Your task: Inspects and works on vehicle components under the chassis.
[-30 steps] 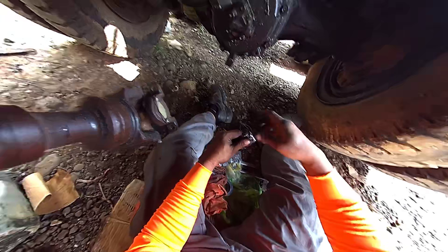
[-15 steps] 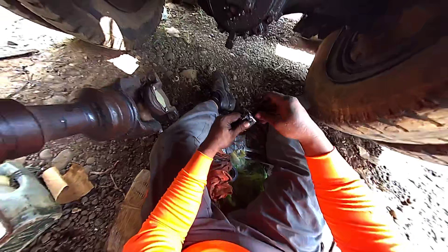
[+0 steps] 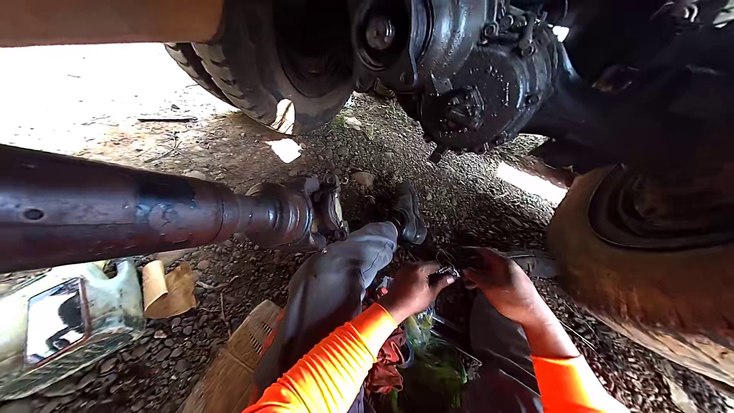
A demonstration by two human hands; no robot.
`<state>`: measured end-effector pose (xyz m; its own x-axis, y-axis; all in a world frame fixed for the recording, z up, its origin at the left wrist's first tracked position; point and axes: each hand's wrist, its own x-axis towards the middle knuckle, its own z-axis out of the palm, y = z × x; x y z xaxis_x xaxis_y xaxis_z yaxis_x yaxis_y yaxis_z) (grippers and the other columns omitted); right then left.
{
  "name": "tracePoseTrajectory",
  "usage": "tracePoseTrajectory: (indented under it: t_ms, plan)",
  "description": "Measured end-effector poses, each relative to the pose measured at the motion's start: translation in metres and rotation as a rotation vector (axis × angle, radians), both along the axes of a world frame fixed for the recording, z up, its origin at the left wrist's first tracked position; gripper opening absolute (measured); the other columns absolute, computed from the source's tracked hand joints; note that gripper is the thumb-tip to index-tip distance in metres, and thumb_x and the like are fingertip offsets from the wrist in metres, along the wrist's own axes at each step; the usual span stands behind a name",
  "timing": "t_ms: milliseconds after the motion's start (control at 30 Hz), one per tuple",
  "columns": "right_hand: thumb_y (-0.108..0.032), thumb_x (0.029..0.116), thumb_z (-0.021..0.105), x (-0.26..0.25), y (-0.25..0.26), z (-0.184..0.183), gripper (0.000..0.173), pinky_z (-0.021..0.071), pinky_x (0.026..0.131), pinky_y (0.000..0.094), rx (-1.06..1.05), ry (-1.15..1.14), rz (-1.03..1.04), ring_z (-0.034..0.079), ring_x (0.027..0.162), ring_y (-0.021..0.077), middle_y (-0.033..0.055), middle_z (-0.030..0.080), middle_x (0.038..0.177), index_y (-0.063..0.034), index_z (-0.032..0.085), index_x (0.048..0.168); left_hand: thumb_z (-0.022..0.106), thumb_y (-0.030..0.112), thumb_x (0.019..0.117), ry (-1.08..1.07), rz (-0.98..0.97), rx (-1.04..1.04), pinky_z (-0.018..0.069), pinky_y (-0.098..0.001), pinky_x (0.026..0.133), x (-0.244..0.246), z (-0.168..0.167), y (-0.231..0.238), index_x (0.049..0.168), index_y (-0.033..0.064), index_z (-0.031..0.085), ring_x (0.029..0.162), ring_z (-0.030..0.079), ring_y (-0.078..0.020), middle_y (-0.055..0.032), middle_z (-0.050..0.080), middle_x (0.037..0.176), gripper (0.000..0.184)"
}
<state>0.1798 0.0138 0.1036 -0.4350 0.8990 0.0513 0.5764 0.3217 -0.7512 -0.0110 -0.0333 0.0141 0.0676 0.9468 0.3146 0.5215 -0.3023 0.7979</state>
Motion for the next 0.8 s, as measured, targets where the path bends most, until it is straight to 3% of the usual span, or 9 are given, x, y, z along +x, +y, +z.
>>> tracePoseTrajectory:
  t_ms: [133, 200, 300, 433, 533, 600, 667, 733, 800]
  plan:
    - [-0.011, 0.0915, 0.070, 0.013, 0.003, -0.021, 0.044, 0.0660, 0.075, 0.0405, -0.093, 0.174, 0.028, 0.075, 0.086, 0.0223, 0.0096, 0.075, 0.106, -0.0066, 0.063, 0.134, 0.050, 0.050, 0.1057, 0.063, -0.027, -0.049, 0.0572, -0.0502, 0.084, 0.013, -0.002, -0.012, 0.105, 0.0066, 0.069, 0.091, 0.070, -0.0264, -0.0114, 0.071, 0.093, 0.048]
    - [-0.010, 0.0894, 0.070, 0.018, 0.006, -0.036, 0.044, 0.0642, 0.071, 0.0387, -0.150, 0.215, 0.022, 0.073, 0.080, 0.0206, 0.0095, 0.073, 0.099, -0.0058, 0.063, 0.132, 0.048, 0.048, 0.1070, 0.123, -0.033, -0.068, 0.0571, -0.0511, 0.086, 0.019, -0.009, -0.018, 0.106, 0.0054, 0.068, 0.095, 0.070, -0.0289, -0.0134, 0.071, 0.096, 0.047]
    - [-0.012, 0.0900, 0.070, 0.020, 0.009, -0.064, 0.040, 0.0603, 0.063, 0.0356, -0.258, 0.171, -0.028, 0.067, 0.069, 0.0171, 0.0082, 0.070, 0.090, -0.0042, 0.063, 0.129, 0.047, 0.044, 0.1077, 0.245, 0.021, -0.024, 0.0579, -0.0489, 0.088, 0.030, -0.033, -0.029, 0.108, 0.0063, 0.068, 0.099, 0.071, -0.0286, -0.0130, 0.072, 0.099, 0.044]
    - [-0.015, 0.0956, 0.068, 0.024, 0.007, -0.097, 0.031, 0.0559, 0.056, 0.0329, -0.352, 0.067, -0.122, 0.063, 0.064, 0.0137, 0.0069, 0.070, 0.089, -0.0034, 0.065, 0.124, 0.047, 0.031, 0.1084, 0.334, -0.010, -0.117, 0.0572, -0.0512, 0.092, 0.042, -0.044, -0.045, 0.120, 0.0059, 0.068, 0.108, 0.070, -0.0321, -0.0149, 0.072, 0.111, 0.034]
    - [-0.022, 0.0985, 0.063, 0.026, 0.002, -0.125, 0.025, 0.0559, 0.060, 0.0362, -0.326, -0.114, -0.176, 0.064, 0.068, 0.0138, 0.0068, 0.070, 0.089, -0.0049, 0.069, 0.116, 0.050, 0.017, 0.1053, 0.328, -0.076, -0.211, 0.0563, -0.0530, 0.094, 0.047, -0.050, -0.053, 0.123, 0.0062, 0.068, 0.111, 0.068, -0.0332, -0.0156, 0.072, 0.114, 0.027]
    - [-0.030, 0.1022, 0.061, 0.024, 0.002, -0.138, 0.034, 0.0590, 0.075, 0.0516, -0.286, -0.268, -0.137, 0.069, 0.083, 0.0252, 0.0151, 0.071, 0.102, -0.0052, 0.067, 0.125, 0.053, 0.019, 0.1040, 0.276, -0.090, -0.322, 0.0571, -0.0554, 0.091, 0.045, -0.057, -0.052, 0.122, 0.0074, 0.067, 0.110, 0.068, -0.0333, -0.0150, 0.071, 0.114, 0.026]
    - [-0.039, 0.1034, 0.059, 0.019, 0.001, -0.132, 0.043, 0.0575, 0.085, 0.0597, -0.215, -0.347, -0.096, 0.071, 0.095, 0.0314, 0.0192, 0.070, 0.112, -0.0063, 0.064, 0.130, 0.056, 0.027, 0.1044, 0.206, -0.083, -0.385, 0.0566, -0.0564, 0.093, 0.042, -0.063, -0.045, 0.124, 0.0072, 0.067, 0.112, 0.068, -0.0329, -0.0153, 0.071, 0.116, 0.030]
    - [-0.034, 0.1005, 0.065, 0.015, -0.004, -0.118, 0.041, 0.0565, 0.091, 0.0591, -0.191, -0.302, -0.082, 0.070, 0.101, 0.0307, 0.0182, 0.070, 0.115, -0.0081, 0.063, 0.132, 0.056, 0.031, 0.1049, 0.142, -0.123, -0.427, 0.0550, -0.0561, 0.096, 0.032, -0.055, -0.038, 0.123, 0.0064, 0.068, 0.113, 0.068, -0.0320, -0.0160, 0.071, 0.117, 0.033]
    - [-0.022, 0.0963, 0.072, 0.022, -0.005, -0.111, 0.040, 0.0609, 0.088, 0.0532, -0.212, -0.154, -0.071, 0.072, 0.099, 0.0259, 0.0140, 0.072, 0.115, -0.0103, 0.063, 0.134, 0.058, 0.029, 0.1046, 0.096, -0.149, -0.415, 0.0559, -0.0573, 0.092, 0.027, -0.049, -0.029, 0.118, 0.0064, 0.071, 0.105, 0.069, -0.0323, -0.0166, 0.072, 0.110, 0.029]
